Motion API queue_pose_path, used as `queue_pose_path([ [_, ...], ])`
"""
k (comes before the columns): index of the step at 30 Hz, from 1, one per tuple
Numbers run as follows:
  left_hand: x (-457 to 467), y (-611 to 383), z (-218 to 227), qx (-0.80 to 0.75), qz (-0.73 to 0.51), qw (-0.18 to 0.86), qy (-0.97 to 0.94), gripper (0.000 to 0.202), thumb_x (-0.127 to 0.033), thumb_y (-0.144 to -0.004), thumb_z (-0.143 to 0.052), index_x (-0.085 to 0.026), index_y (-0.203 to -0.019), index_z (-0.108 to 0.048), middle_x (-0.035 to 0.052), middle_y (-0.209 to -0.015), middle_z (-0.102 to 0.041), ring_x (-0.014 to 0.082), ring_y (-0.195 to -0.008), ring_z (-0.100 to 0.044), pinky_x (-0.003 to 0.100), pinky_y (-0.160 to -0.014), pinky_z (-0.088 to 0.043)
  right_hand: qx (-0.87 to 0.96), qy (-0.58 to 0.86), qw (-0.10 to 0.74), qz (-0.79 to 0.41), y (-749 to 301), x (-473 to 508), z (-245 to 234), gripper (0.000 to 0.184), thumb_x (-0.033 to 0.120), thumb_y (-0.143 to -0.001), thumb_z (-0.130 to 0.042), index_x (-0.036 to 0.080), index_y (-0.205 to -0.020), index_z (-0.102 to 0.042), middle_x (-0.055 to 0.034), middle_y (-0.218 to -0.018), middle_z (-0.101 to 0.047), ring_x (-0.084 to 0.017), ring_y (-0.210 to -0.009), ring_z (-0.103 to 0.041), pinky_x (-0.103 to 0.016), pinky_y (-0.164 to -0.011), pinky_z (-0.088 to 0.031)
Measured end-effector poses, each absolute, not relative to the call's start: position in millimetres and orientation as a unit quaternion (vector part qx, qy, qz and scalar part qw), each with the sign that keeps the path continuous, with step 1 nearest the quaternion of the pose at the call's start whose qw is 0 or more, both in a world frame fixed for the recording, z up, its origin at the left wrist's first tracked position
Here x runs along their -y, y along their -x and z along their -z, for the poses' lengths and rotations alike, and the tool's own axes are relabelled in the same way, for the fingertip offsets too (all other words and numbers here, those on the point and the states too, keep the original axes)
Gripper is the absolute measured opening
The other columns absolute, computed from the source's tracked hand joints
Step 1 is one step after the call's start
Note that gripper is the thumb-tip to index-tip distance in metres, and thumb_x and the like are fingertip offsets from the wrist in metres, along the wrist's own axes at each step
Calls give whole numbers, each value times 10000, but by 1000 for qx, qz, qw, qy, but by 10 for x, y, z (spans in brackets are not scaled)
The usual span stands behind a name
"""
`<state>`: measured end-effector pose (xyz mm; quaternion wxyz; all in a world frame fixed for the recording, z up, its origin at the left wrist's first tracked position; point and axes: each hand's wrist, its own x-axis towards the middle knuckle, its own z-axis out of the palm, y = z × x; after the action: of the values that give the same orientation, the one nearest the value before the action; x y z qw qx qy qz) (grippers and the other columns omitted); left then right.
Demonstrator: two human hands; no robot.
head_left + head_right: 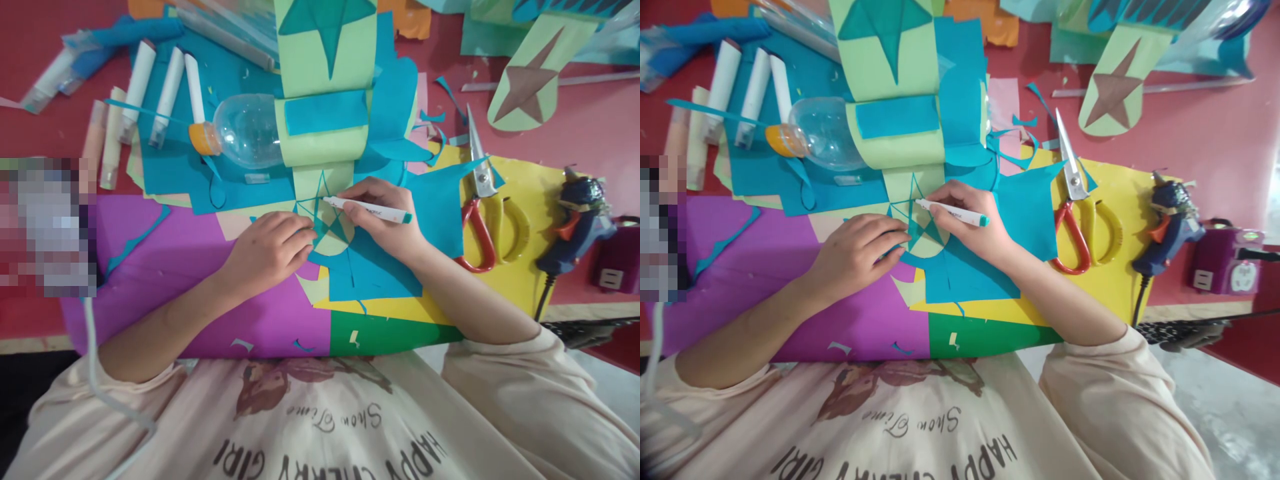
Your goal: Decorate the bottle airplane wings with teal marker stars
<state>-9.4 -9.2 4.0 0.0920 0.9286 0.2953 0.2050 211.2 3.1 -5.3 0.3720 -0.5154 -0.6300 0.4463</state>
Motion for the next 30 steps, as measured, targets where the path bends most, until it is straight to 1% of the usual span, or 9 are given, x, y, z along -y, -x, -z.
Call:
queue_pose_path([
  [6, 91, 96, -41, -302, -193, 107, -927, 228, -160, -999, -460, -124, -948, -679, 110, -975, -729, 240, -946, -681, 382, -825, -574, 641, 512, 367, -439, -2108, -37, 48, 146, 318, -854, -632, 179, -865, -678, -21, -727, -715, -121, -600, -614, -236, -516, -460],
  [11, 95, 94, -31, -299, -197, 100, -928, 217, -154, -994, -472, -116, -942, -680, 108, -961, -726, 239, -931, -684, 373, -819, -573, 653, 512, 341, -441, -2124, -51, 10, 186, 323, -842, -625, 159, -856, -711, -33, -725, -724, -124, -596, -612, -243, -520, -448],
  [17, 90, 89, -26, -300, -188, 106, -929, 238, -165, -1003, -451, -128, -952, -681, 110, -982, -727, 244, -950, -682, 383, -824, -572, 689, 492, 318, -426, -2151, -54, 10, 254, 381, -864, -604, 163, -832, -730, -22, -701, -705, -108, -579, -572, -233, -523, -412],
  [20, 89, 89, -28, -298, -193, 100, -929, 222, -158, -998, -463, -126, -950, -678, 105, -973, -725, 241, -943, -686, 375, -825, -571, 702, 491, 302, -419, -2157, -56, 20, 259, 381, -859, -596, 169, -822, -741, -26, -720, -714, -116, -606, -581, -236, -536, -412],
  [24, 88, 96, -24, -294, -204, 90, -929, 195, -149, -987, -488, -118, -939, -675, 102, -955, -724, 243, -920, -692, 368, -816, -573, 706, 481, 300, -425, -2158, -62, 16, 256, 361, -845, -600, 159, -802, -750, -29, -705, -712, -114, -605, -584, -235, -541, -413],
  [30, 85, 105, -32, -295, -197, 97, -930, 218, -162, -998, -466, -123, -947, -675, 104, -962, -723, 243, -932, -690, 372, -819, -573, 692, 490, 305, -434, -2163, -67, 9, 311, 437, -863, -607, 163, -794, -737, -27, -705, -706, -119, -613, -591, -238, -552, -425],
])
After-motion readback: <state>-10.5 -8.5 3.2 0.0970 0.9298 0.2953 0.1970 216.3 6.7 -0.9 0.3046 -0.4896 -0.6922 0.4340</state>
